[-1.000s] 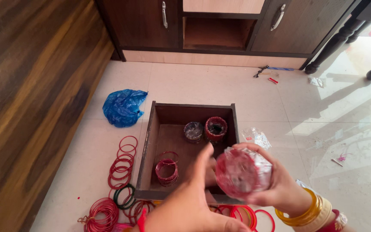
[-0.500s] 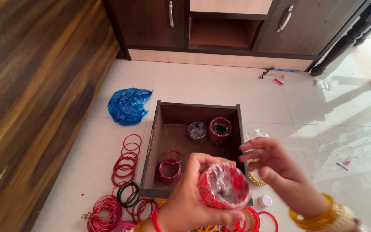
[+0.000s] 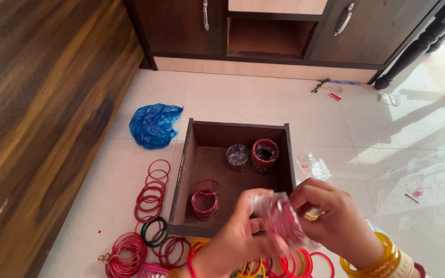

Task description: The person organizes bangles by picking them up from the floor and placing them into a small wooden drawer.

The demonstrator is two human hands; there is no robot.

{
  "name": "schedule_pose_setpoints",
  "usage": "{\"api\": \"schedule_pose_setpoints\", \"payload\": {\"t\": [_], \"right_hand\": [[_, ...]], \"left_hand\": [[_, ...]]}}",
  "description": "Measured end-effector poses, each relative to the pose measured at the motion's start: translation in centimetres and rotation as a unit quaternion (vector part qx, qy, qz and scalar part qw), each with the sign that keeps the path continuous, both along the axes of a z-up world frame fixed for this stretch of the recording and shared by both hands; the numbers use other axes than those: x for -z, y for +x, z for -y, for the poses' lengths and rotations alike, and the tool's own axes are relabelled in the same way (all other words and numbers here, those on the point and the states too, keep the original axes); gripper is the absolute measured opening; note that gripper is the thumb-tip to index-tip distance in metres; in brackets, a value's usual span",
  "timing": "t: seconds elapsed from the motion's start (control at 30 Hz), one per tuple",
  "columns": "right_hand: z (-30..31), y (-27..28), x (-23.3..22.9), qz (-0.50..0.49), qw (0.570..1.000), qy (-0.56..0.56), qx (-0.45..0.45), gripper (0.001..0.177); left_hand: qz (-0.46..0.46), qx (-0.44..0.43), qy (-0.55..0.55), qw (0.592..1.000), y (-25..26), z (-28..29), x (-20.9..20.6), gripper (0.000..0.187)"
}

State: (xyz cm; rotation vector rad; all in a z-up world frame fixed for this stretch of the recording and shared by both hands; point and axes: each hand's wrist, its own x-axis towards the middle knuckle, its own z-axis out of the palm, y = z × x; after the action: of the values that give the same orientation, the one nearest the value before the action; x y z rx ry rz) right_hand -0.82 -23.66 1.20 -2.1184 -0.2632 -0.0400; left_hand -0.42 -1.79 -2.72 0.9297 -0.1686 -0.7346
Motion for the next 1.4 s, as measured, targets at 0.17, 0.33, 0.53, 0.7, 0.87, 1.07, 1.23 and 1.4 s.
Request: {"api": "schedule_pose_setpoints", "payload": {"t": [0.17, 0.33, 0.53, 0.7, 0.87, 1.07, 1.23, 1.4], "right_hand": [[-0.3, -1.6, 2.1, 0.092, 0.995, -0.036, 0.005, 0.019], [-0.1, -3.6, 4.9, 0.069, 0.995, -0.069, -0.030, 0.024], [-0.9, -3.9, 6.8, 0.067, 0.986, -0.138, -0.069, 0.031], [0.0, -3.2, 2.5, 0.035, 0.984, -0.098, -0.147, 0.034], [-0.4, -2.3, 1.5, 0.255, 0.921, -0.144, -0.258, 0.043], [0.8, -2.9, 6.1, 0.126, 0.938, -0.141, -0.292, 0.017], [2.4, -3.3, 6.2, -0.223, 0.951, 0.158, -0.142, 0.042], [2.7, -3.0, 5.6, -0.345, 0.807, 0.474, -0.064, 0.050]], "left_hand": [[0.051, -0.071, 0.024, 0.996, -1.1, 1.6, 0.5, 0.097], [-0.015, -0.020, -0.012, 1.000, -1.6, 1.6, 2.2, 0.079], [-0.098, -0.026, -0.027, 0.995, -2.1, 2.0, 4.9, 0.067], [-0.221, -0.020, -0.150, 0.963, -1.5, 0.1, 5.5, 0.060], [-0.249, -0.017, -0.205, 0.946, -1.5, 0.2, 5.4, 0.058], [-0.276, 0.001, -0.174, 0.945, -1.9, 0.7, 6.8, 0.058], [-0.218, 0.092, -0.311, 0.921, -1.0, 1.4, 5.7, 0.075], [-0.147, 0.088, -0.138, 0.976, 0.6, -1.4, 4.0, 0.056]]}}
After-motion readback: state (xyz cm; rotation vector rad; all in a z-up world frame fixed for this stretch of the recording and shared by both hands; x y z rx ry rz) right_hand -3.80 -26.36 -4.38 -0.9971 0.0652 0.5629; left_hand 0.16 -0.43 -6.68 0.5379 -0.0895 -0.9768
